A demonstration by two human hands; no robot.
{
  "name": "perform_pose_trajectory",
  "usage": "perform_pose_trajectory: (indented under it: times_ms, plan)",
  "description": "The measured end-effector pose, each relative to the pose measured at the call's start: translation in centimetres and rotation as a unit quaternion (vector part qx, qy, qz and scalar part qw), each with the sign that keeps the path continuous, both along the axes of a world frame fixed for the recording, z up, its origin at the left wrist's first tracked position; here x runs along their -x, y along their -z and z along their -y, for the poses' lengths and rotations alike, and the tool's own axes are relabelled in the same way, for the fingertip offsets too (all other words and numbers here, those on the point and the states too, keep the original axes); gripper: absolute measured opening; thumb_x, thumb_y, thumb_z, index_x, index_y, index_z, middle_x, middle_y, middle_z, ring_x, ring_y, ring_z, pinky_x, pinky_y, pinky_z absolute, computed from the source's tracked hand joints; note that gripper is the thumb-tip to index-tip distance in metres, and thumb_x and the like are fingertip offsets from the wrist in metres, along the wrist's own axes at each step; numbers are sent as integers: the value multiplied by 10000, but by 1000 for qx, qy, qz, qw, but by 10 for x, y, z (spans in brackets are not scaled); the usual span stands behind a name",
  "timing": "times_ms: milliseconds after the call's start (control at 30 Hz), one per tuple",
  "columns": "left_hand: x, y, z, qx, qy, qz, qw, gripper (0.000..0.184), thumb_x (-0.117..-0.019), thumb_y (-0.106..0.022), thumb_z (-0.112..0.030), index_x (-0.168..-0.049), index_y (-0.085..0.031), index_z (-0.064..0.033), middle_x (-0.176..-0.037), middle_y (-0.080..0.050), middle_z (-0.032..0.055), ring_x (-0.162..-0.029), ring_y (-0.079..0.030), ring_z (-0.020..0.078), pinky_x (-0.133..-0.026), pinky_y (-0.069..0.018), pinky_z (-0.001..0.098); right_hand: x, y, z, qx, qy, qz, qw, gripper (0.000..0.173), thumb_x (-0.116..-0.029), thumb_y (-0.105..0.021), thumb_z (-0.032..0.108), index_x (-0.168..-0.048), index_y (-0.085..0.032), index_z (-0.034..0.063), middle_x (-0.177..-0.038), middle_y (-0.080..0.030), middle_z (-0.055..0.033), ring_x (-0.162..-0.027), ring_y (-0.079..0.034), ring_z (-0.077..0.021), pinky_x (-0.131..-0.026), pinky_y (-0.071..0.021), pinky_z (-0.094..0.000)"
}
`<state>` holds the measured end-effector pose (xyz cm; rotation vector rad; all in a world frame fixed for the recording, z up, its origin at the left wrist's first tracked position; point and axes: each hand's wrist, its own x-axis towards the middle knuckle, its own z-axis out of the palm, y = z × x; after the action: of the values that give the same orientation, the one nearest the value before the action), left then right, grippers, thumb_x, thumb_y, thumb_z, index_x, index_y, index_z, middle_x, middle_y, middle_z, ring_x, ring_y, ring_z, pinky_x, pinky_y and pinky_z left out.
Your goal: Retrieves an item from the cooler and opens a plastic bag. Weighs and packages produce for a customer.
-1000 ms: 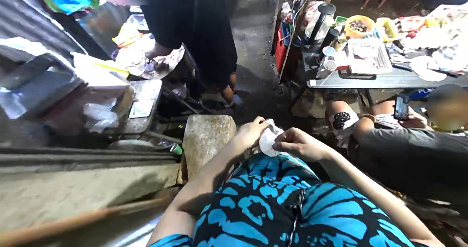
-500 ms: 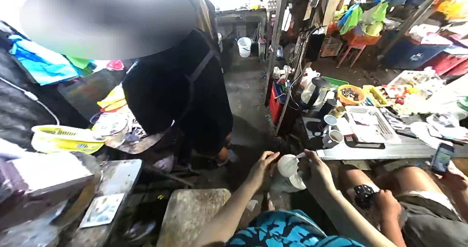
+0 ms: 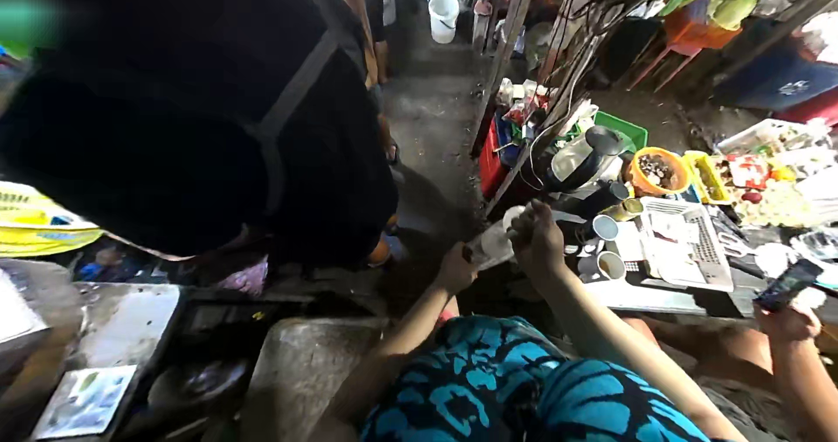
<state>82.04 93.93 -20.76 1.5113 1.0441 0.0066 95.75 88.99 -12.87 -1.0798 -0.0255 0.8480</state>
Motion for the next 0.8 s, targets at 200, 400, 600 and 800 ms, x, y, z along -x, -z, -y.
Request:
perform_pose_trajectory:
  times_ms: [200,400,600,800]
  plan:
    - [-41,14,-89,127,-99,168,973,290,-1008,-591,-71,-1275,-542,29,-1022,-642,105,-798,-653,131,-743,-576,293,-57,41,-98,38,-30,-14,999,355,-1107,-389,302,-787,-472,176,-519,-411,69,-422,-417,-58,-438,-415,-216]
    - [-72,58,-241,7,-51,70,996,497,-1011,-608,-184,-1444,-443,-6,-1228,-625,211,-1007,-669,289,-872,-569,463,-91,76,-217,117,-259,151,947,400,-1117,-368,236,-833,-592,63,-561,-497,38,-451,-466,-67,-444,-434,-237]
    - [-99,77,-380,56,-137,160,976,463,-1048,-548,-130,-1490,-433,-56,-1306,-623,194,-1127,-653,290,-925,-560,490,-135,73,-374,137,-488,308,805,366,-1088,-431,241,-910,-684,45,-632,-534,50,-526,-485,-46,-529,-451,-253]
    - [-106,104,-468,-44,-251,167,952,373,-865,-720,13,-1219,-608,43,-1137,-677,174,-898,-712,237,-797,-616,416,-166,62,-527,94,-667,320,666,352,-1053,-500,298,-899,-698,51,-681,-566,36,-580,-504,-46,-569,-447,-270]
